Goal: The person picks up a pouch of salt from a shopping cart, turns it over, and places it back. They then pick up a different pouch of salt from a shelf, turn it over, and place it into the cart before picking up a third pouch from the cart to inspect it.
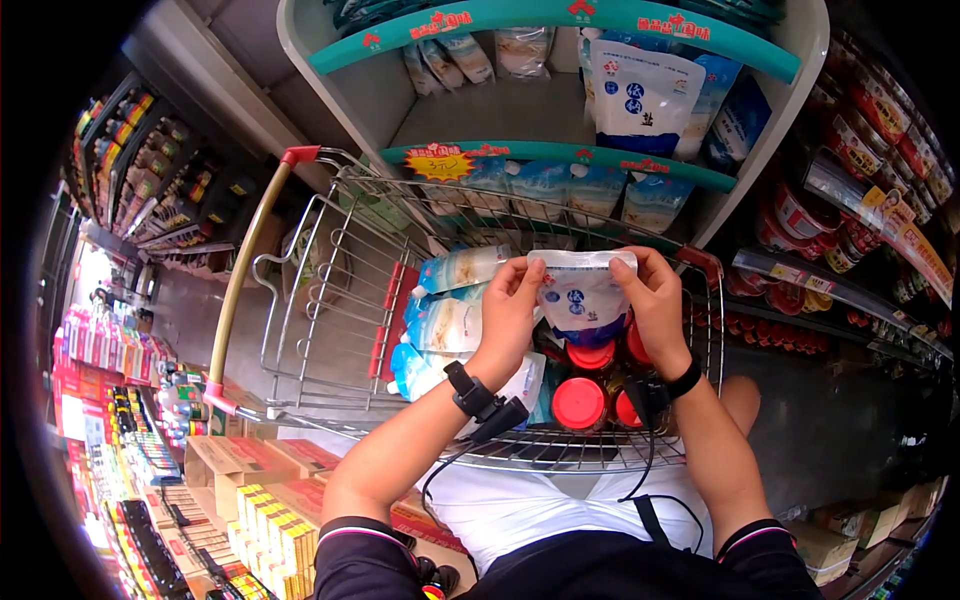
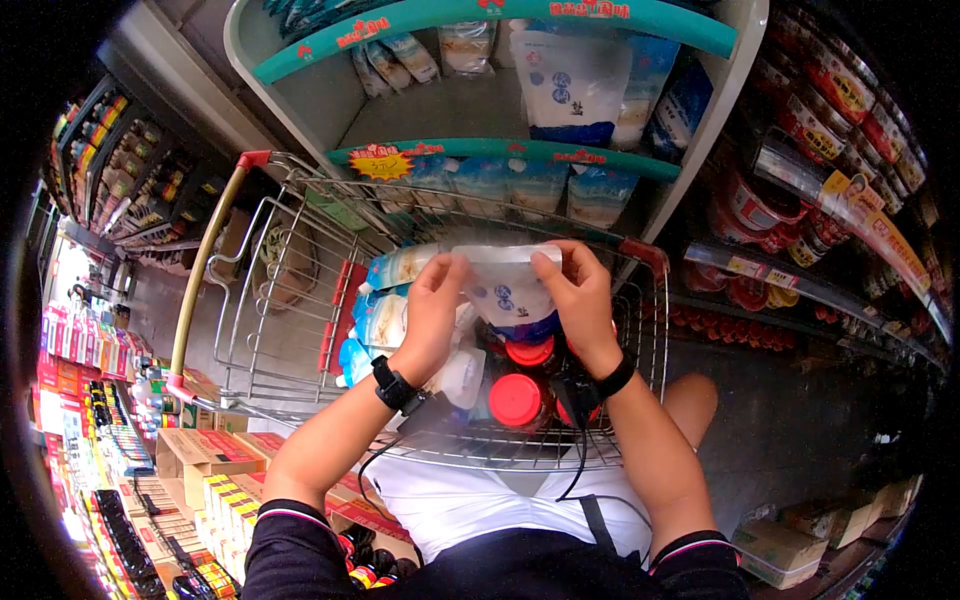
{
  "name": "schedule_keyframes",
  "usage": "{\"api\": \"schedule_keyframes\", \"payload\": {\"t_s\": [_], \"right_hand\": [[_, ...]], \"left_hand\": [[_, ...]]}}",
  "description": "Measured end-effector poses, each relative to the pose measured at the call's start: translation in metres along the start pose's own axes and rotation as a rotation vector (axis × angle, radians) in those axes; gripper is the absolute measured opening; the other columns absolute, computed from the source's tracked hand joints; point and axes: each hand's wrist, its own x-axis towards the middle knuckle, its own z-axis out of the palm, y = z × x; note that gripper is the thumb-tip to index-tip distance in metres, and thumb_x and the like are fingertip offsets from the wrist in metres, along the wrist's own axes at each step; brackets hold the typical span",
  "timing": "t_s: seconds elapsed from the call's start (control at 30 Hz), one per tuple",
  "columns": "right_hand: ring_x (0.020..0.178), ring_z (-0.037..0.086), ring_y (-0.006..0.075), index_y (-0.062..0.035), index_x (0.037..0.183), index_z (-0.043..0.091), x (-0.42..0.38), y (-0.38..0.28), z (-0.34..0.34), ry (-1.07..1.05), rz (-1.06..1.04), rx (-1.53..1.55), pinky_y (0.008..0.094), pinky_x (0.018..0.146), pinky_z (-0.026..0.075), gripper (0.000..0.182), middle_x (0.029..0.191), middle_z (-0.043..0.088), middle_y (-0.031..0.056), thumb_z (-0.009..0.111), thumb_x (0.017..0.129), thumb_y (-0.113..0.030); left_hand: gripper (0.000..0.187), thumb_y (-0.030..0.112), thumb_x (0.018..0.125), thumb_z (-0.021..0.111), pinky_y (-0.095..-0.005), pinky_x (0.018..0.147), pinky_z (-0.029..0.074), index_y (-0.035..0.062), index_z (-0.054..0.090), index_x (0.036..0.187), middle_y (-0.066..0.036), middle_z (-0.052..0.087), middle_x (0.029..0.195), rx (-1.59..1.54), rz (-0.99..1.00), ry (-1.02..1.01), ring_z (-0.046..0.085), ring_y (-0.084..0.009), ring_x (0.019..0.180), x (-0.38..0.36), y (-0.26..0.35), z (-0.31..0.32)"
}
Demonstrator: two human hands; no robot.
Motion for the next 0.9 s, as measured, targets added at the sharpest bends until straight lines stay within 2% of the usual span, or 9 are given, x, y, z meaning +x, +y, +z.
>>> {"api": "schedule_keyframes", "payload": {"t_s": [0.33,0.43,0.53,0.67,0.9], "right_hand": [[0.093,0.062,0.0106,-0.0014,0.114,0.06,0.0,-0.006,0.002,-0.019,-0.007,-0.009,0.0254,0.082,0.05,0.028,0.104,0.066,0.0043,0.071,0.09,-0.009],[0.093,0.062,0.0104,-0.0019,0.112,0.059,0.0,-0.004,0.002,-0.026,-0.012,-0.005,0.0248,0.081,0.05,0.026,0.104,0.065,0.0038,0.071,0.089,-0.006],[0.092,0.062,0.0104,-0.0022,0.108,0.058,0.0,-0.004,0.001,-0.037,-0.022,0.0,0.0246,0.082,0.05,0.021,0.102,0.065,0.0034,0.069,0.089,-0.004],[0.091,0.062,0.0103,-0.0024,0.103,0.058,0.0,-0.001,0.0,-0.059,-0.055,-0.009,0.0246,0.082,0.05,0.016,0.101,0.065,0.0036,0.066,0.089,0.0],[0.092,0.061,0.0102,-0.002,0.103,0.059,0.0,-0.001,0.003,-0.089,-0.103,0.016,0.0255,0.084,0.049,0.015,0.103,0.065,0.0043,0.064,0.089,0.002]], "left_hand": [[0.014,0.019,0.097,0.064,-0.023,0.075,0.046,0.0054,0.063,0.1,0.001,0.065,0.092,-0.008,0.043,-0.031,0.059,-0.0073,0.083,-0.004,0.006,0.003],[0.02,0.017,0.092,0.072,-0.0201,0.068,0.046,0.0031,0.061,0.1,0.001,0.065,0.089,-0.04,0.063,-0.035,0.058,-0.0047,0.079,-0.004,0.007,0.004],[0.018,0.014,0.091,0.073,-0.0203,0.069,0.047,0.0035,0.06,0.098,0.001,0.064,0.088,-0.011,0.096,-0.047,0.059,-0.0051,0.08,-0.004,0.01,0.007],[0.018,0.011,0.09,0.072,-0.0208,0.071,0.048,0.0033,0.061,0.102,0.0,0.065,0.09,0.001,0.085,-0.103,0.06,-0.0058,0.082,-0.006,0.018,0.007],[0.021,0.007,0.092,0.067,-0.0213,0.074,0.049,0.0034,0.065,0.113,-0.001,0.068,0.097,0.007,0.145,-0.137,0.061,-0.0061,0.085,-0.007,0.019,0.007]]}}
